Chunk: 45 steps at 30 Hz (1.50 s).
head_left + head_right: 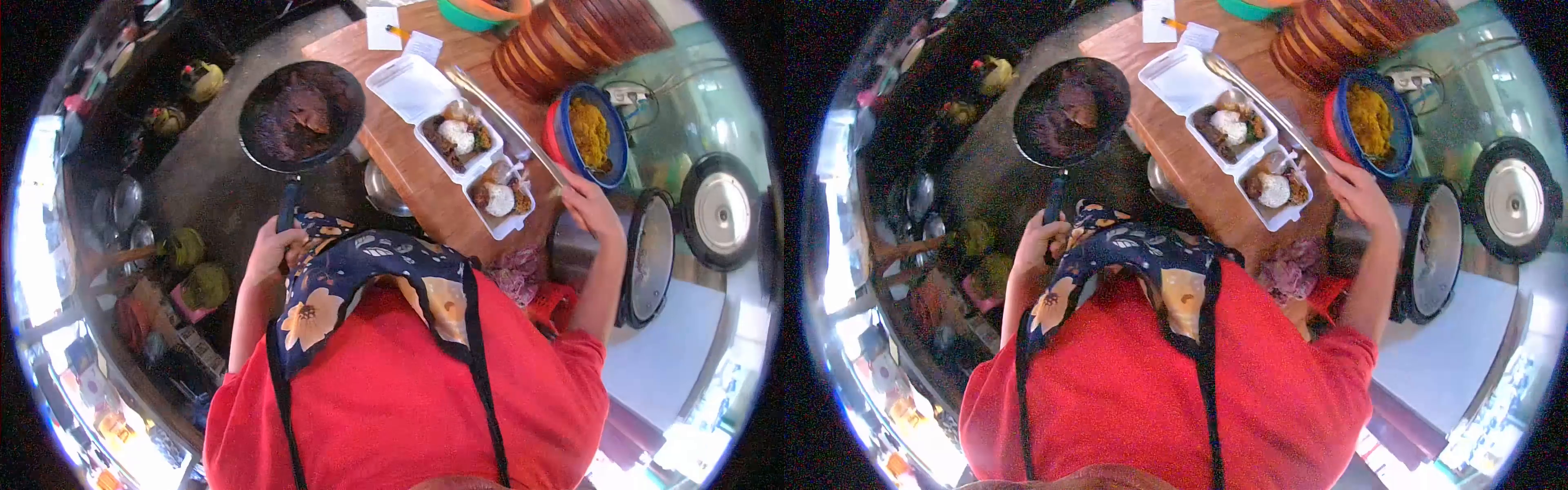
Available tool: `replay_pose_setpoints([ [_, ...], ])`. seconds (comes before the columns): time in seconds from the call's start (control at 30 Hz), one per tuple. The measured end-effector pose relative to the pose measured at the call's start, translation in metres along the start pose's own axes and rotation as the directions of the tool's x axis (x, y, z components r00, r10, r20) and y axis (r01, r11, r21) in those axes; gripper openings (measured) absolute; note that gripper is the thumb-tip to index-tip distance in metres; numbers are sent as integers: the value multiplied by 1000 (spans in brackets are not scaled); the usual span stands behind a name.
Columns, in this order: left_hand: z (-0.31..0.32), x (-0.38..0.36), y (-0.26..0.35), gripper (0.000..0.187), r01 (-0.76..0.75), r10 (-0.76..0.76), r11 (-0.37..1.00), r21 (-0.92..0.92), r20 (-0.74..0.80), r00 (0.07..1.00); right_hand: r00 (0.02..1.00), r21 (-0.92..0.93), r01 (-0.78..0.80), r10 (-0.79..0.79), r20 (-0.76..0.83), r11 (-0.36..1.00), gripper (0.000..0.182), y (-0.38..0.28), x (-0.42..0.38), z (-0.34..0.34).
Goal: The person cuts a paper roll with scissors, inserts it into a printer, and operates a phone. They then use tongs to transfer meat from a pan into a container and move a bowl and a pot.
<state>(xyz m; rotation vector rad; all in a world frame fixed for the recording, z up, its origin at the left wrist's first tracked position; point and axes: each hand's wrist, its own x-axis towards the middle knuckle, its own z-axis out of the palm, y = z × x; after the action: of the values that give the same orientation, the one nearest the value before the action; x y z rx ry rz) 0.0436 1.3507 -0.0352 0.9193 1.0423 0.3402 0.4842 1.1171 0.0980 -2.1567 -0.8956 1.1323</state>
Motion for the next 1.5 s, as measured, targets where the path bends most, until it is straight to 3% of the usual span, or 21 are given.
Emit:
replay_pose_setpoints([
  [0.1, -16, 22, 7, 15, -14, 12, 998, -61, -39, 999, 999, 195, 51, -49, -14, 980, 46, -14, 43, 45],
  [0.17, -27, 30, 21, 15, -11, 11, 1000, -18, -29, 1000, 988, 245, 154, -156, -12, 957, 49, -36, 75, 86],
  [0.2, -37, 34, 33, 16, -49, 49, 999, 12, -35, 998, 991, 257, 136, -128, -47, 957, 50, -43, 94, 107],
  [0.27, -63, 50, 43, 17, -62, 64, 997, 45, -38, 997, 957, 63, 281, -275, -88, 958, 50, -78, 130, 149],
  [0.3, -75, 55, 52, 17, -64, 64, 998, 5, -49, 997, 944, 59, 326, -323, -63, 943, 50, -96, 146, 169],
  [0.37, -102, 68, 65, 18, -62, 58, 997, -43, -82, 995, 964, 325, 257, -266, -16, 910, 50, -131, 174, 207],
  [0.4, -118, 78, 69, 19, -55, 50, 997, -46, -102, 993, 946, 326, 310, -324, -10, 893, 51, -154, 189, 222],
  [0.47, -147, 94, 83, 20, -80, 74, 996, -47, -111, 991, 950, 385, 262, -306, 56, 885, 51, -185, 228, 243],
  [0.53, -175, 108, 93, 21, -116, 98, 984, -139, -125, 987, 934, 367, 284, -341, 102, 886, 51, -216, 261, 263],
  [0.63, -217, 112, 118, 23, -156, 140, 986, -65, -195, 971, 901, 322, 326, -396, 180, 889, 51, -265, 300, 293],
  [0.73, -255, 113, 136, 23, -205, 157, 967, -153, -280, 947, 868, 256, 356, -420, 266, 899, 50, -302, 334, 329],
  [0.8, -281, 116, 148, 23, -227, 159, 958, -177, -332, 930, 788, 161, 470, -495, 367, 868, 51, -325, 354, 349],
  [0.83, -293, 120, 153, 23, -241, 168, 957, -160, -368, 914, 825, 85, 368, -367, 429, 926, 51, -345, 355, 353],
  [0.97, -335, 142, 166, 22, -269, 169, 953, -137, -498, 851, 766, -5, 345, -278, 580, 939, 53, -382, 409, 386],
  [1.0, -348, 149, 175, 22, -260, 162, 958, -120, -522, 838, 745, -6, 369, -292, 599, 929, 53, -401, 425, 398],
  [1.1, -382, 185, 192, 23, -283, 164, 951, -122, -579, 799, 637, 137, 188, -227, 736, 973, 55, -450, 486, 436],
  [1.27, -431, 235, 244, 22, -277, 57, 925, -259, -627, 777, 570, 42, 323, -230, 789, 945, 53, -540, 582, 479],
  [1.3, -440, 244, 257, 22, -280, 50, 917, -285, -613, 789, 517, 34, 602, -422, 745, 798, 52, -553, 603, 486],
  [1.33, -448, 252, 269, 22, -288, 46, 912, -292, -625, 779, 401, 12, 822, -594, 697, 570, 52, -570, 623, 492],
  [1.5, -482, 292, 314, 22, -355, -16, 828, -435, -651, 759, 296, -44, 918, -610, 735, 394, 52, -658, 669, 508],
])
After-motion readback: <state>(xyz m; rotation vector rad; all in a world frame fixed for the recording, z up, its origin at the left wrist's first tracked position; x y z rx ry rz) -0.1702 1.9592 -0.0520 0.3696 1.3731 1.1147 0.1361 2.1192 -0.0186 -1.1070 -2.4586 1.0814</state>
